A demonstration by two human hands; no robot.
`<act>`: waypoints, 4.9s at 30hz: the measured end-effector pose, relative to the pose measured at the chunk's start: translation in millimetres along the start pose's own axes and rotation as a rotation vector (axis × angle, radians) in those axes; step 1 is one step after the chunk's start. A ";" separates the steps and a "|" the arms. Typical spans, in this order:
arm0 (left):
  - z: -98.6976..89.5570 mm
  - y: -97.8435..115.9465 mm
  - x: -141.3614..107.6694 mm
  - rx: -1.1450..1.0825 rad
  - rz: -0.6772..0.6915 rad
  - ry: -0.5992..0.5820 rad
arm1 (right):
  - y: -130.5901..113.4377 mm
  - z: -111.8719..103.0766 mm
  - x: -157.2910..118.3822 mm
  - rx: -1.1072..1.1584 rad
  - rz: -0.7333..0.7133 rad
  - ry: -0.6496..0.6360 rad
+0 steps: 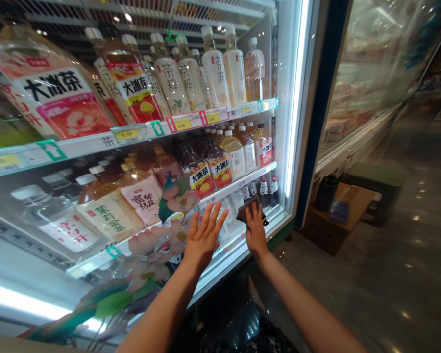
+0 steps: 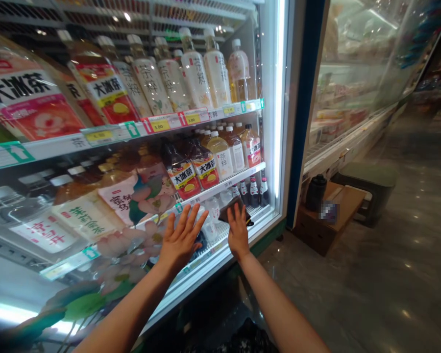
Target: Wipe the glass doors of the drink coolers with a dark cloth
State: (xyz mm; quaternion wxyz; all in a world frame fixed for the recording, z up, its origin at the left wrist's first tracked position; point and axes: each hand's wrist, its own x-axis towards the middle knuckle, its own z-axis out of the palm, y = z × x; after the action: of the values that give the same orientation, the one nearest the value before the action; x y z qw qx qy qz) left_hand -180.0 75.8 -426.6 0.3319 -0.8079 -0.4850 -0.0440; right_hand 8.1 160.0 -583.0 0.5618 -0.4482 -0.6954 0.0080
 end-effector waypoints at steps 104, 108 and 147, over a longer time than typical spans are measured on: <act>36.8 -53.0 -336.4 0.079 -0.457 0.009 | -255.4 52.1 -92.9 -0.180 -0.732 -0.343; 36.8 -51.0 -337.9 0.066 -0.454 -0.013 | -259.0 50.8 -82.8 -0.142 -0.634 -0.276; 15.7 1.6 -442.0 0.096 -0.554 -0.127 | -293.9 94.9 -175.7 -0.017 -0.955 -0.574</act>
State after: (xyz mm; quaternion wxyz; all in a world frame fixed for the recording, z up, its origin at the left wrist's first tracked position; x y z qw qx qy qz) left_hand -415.0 -249.1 -613.2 0.3140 -0.6292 -0.7085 -0.0592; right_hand -253.1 -80.1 -602.8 0.2874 -0.0675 -0.9463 -0.1315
